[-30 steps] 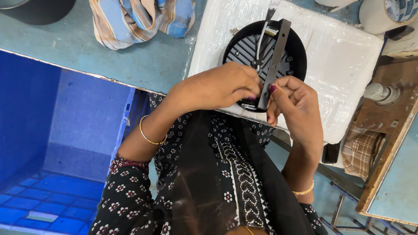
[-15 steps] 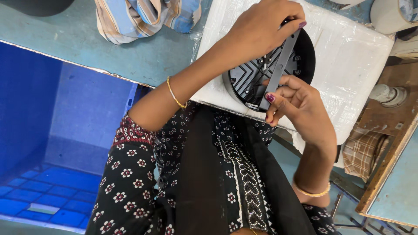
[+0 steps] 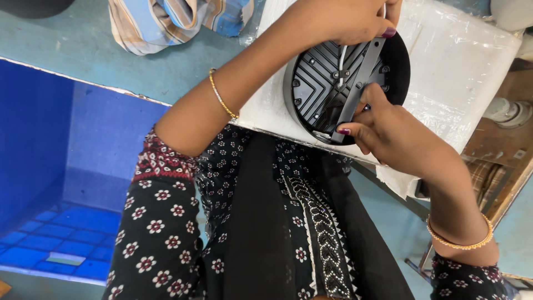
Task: The person assembles a black cylindrical light fixture by wiping its interior, inserting a metal bracket, and securing it with screws using a power drill. They repeat this process for multiple units, handling screws, brackets, and the fixture body.
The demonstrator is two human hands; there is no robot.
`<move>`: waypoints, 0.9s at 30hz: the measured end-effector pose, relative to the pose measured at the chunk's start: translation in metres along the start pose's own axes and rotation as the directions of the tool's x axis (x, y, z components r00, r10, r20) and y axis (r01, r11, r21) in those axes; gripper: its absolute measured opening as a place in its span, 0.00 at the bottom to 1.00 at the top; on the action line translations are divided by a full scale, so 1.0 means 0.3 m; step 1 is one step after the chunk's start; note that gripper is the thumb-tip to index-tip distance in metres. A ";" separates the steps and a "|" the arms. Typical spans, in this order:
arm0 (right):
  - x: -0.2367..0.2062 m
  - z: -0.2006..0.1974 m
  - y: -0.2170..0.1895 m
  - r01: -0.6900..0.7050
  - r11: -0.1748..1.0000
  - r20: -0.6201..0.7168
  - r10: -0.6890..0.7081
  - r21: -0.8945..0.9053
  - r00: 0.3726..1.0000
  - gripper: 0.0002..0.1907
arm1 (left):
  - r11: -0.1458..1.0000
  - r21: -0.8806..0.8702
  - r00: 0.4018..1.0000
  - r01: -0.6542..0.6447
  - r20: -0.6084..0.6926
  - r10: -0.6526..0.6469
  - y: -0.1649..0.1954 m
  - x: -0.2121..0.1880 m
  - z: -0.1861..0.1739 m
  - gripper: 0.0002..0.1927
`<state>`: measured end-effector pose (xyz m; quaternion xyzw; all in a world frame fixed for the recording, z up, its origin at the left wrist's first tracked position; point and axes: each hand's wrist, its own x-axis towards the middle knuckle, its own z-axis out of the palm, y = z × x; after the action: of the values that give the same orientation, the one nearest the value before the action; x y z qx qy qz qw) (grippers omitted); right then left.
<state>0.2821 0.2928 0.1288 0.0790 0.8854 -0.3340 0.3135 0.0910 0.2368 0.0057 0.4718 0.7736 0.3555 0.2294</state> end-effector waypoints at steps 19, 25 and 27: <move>-0.033 0.072 0.074 0.108 0.663 -0.116 -0.032 0.740 0.993 0.10 | 0.977 -0.115 0.801 -0.177 -0.593 0.076 0.168 -0.470 -0.066 0.18; -0.026 0.074 0.108 0.147 0.659 -0.129 -0.076 0.738 0.989 0.09 | 0.990 -0.113 0.821 -0.090 -0.571 0.010 0.188 -0.548 -0.081 0.15; -0.024 0.082 0.112 0.147 0.663 -0.140 -0.063 0.734 0.988 0.09 | 0.988 -0.127 0.819 -0.091 -0.574 0.002 0.197 -0.557 -0.072 0.15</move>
<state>0.3118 0.3031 0.1008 0.1653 0.6911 -0.6778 0.1889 0.1848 0.0981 0.0681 0.3438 0.7662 0.5427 0.0127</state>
